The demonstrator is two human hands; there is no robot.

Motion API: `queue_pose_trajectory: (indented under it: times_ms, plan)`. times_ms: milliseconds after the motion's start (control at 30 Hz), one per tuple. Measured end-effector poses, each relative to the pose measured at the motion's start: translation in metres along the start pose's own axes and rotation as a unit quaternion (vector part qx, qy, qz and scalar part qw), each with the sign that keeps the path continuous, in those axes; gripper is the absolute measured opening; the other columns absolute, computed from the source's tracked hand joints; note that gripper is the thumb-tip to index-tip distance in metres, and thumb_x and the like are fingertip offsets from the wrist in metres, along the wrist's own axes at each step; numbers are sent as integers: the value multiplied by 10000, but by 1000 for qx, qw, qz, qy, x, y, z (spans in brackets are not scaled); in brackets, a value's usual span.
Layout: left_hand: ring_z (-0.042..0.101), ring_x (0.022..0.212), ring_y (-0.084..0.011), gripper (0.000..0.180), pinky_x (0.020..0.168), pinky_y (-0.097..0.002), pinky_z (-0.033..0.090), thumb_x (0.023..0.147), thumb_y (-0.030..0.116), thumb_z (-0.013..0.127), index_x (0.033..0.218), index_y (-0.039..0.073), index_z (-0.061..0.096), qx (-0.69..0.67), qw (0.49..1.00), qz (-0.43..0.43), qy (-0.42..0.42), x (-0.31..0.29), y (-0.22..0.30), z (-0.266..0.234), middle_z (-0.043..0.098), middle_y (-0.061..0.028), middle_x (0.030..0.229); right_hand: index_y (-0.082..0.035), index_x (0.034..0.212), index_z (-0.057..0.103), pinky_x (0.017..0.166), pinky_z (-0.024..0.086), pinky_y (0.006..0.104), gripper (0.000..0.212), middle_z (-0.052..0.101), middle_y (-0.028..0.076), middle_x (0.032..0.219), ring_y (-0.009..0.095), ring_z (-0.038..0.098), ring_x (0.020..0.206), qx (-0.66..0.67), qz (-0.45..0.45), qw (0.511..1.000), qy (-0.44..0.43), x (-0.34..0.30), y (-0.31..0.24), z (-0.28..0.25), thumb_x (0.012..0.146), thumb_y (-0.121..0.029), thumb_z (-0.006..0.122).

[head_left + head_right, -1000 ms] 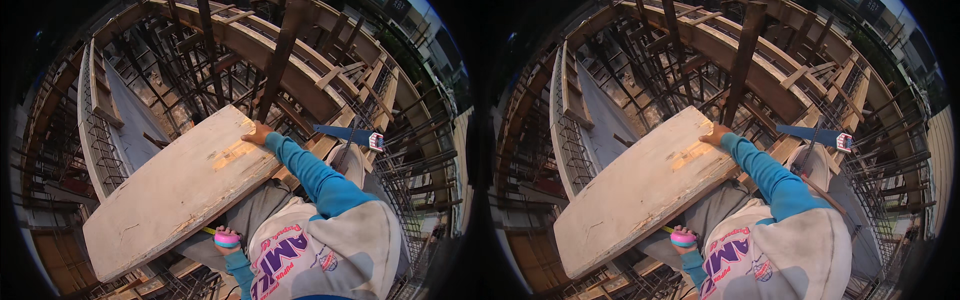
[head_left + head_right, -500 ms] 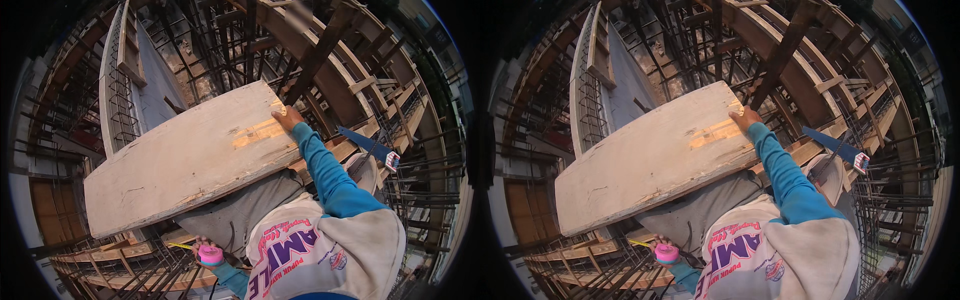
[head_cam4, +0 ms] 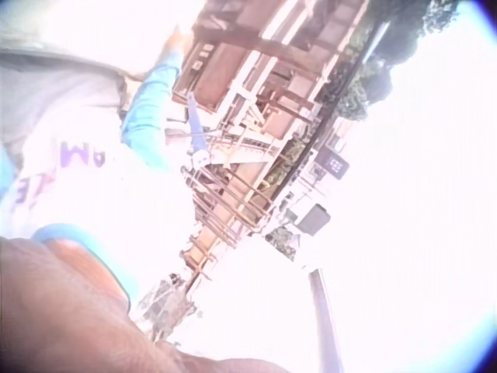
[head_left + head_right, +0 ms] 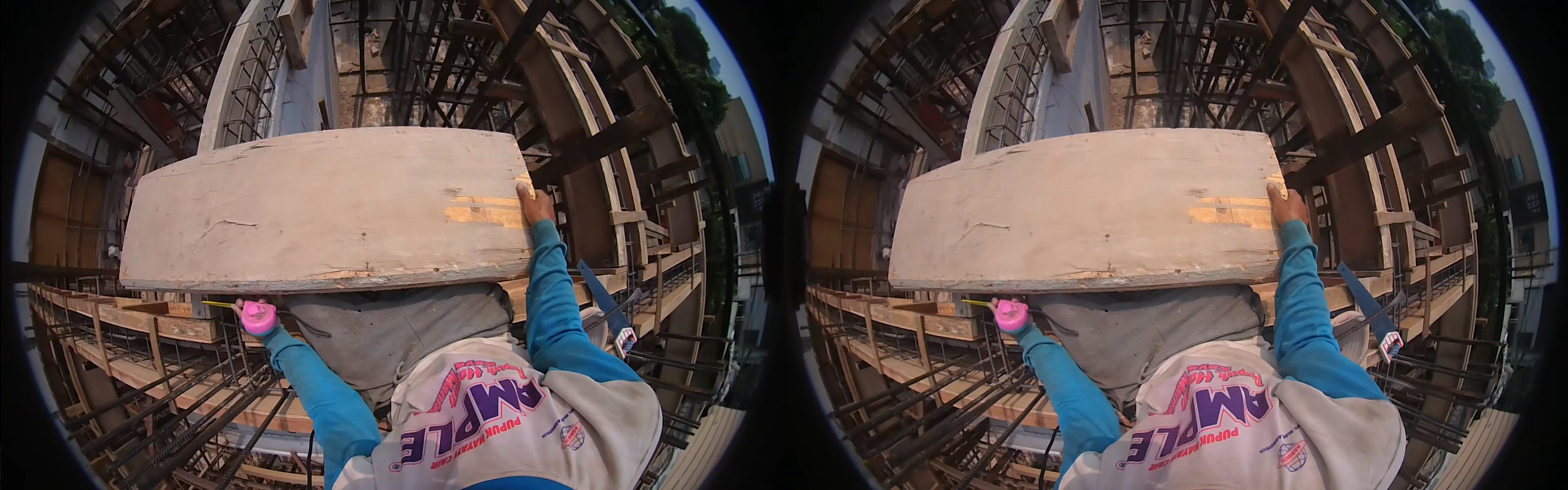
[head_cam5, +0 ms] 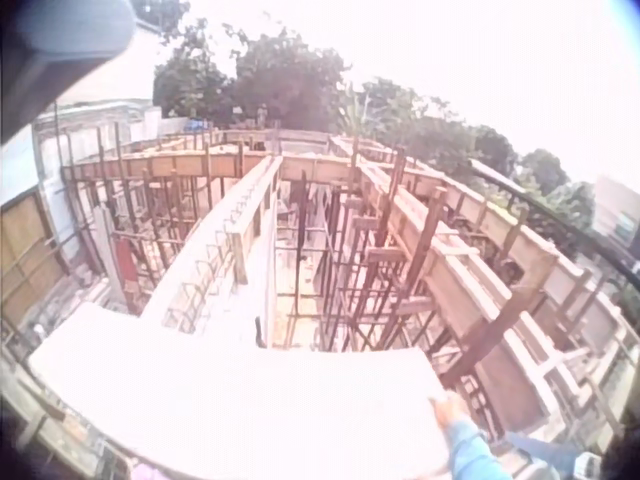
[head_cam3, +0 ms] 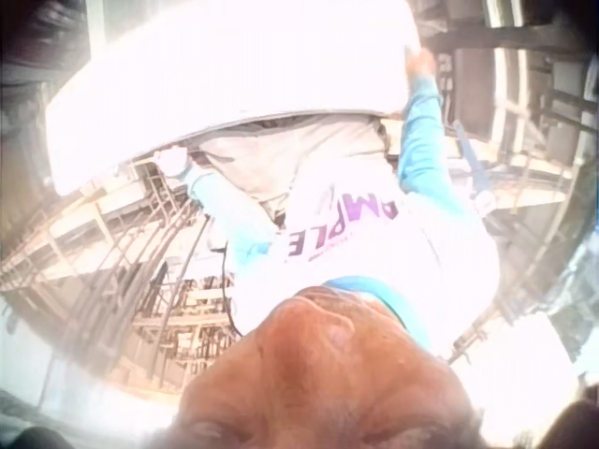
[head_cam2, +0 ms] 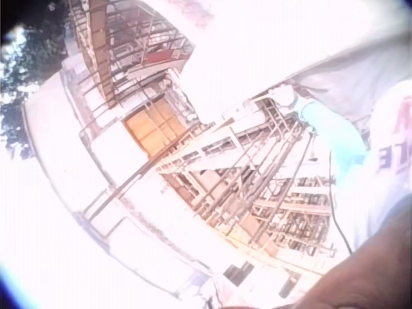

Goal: The person measures a wooden board using a tape measure and marks a line on it with a pencil, using a saw as a straight edge.

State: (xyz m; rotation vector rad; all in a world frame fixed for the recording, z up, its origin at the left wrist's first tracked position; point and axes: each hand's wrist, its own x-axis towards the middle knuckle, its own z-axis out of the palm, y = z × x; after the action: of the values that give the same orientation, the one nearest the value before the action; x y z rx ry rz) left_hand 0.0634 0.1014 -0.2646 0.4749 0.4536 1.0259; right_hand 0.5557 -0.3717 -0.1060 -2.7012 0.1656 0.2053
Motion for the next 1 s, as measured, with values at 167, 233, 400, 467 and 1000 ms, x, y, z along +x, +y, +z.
queue_pose_trajectory:
  times_ms: [167,233,400,467,1000]
  plan:
    - [574,559,-201,304,455,-364,506,966,444,433,860,182,547,-48,981,7,186,-10,15,62,612,22,768,42,1011,667,836,473,403,712,663,232,993,326,642,945,30,-29,999,18,4,0,22,756,-621,619]
    - [559,529,-207,306,480,-336,506,960,433,453,814,177,537,-16,993,0,119,-20,23,86,590,-10,691,38,941,695,775,481,407,676,681,217,907,309,658,849,41,-44,998,-19,10,22,27,760,-610,628]
    - [549,556,-218,286,525,-366,537,983,376,427,867,125,503,-1,995,23,95,-56,37,124,500,25,814,109,946,670,794,478,379,667,685,205,919,256,646,867,67,-74,988,-121,41,105,52,787,-539,643]
    - [545,550,-220,279,527,-368,540,985,371,420,872,127,496,10,992,28,120,-88,45,129,493,22,810,83,917,685,747,474,383,594,686,171,836,213,628,803,96,-56,984,-138,47,97,53,809,-499,639]
    - [501,1185,-346,334,586,-343,570,954,376,471,1015,49,504,105,961,-103,233,-187,46,133,422,-125,1396,64,963,618,797,453,394,601,649,226,925,309,625,881,2,-228,967,-115,89,-7,69,827,-521,600]
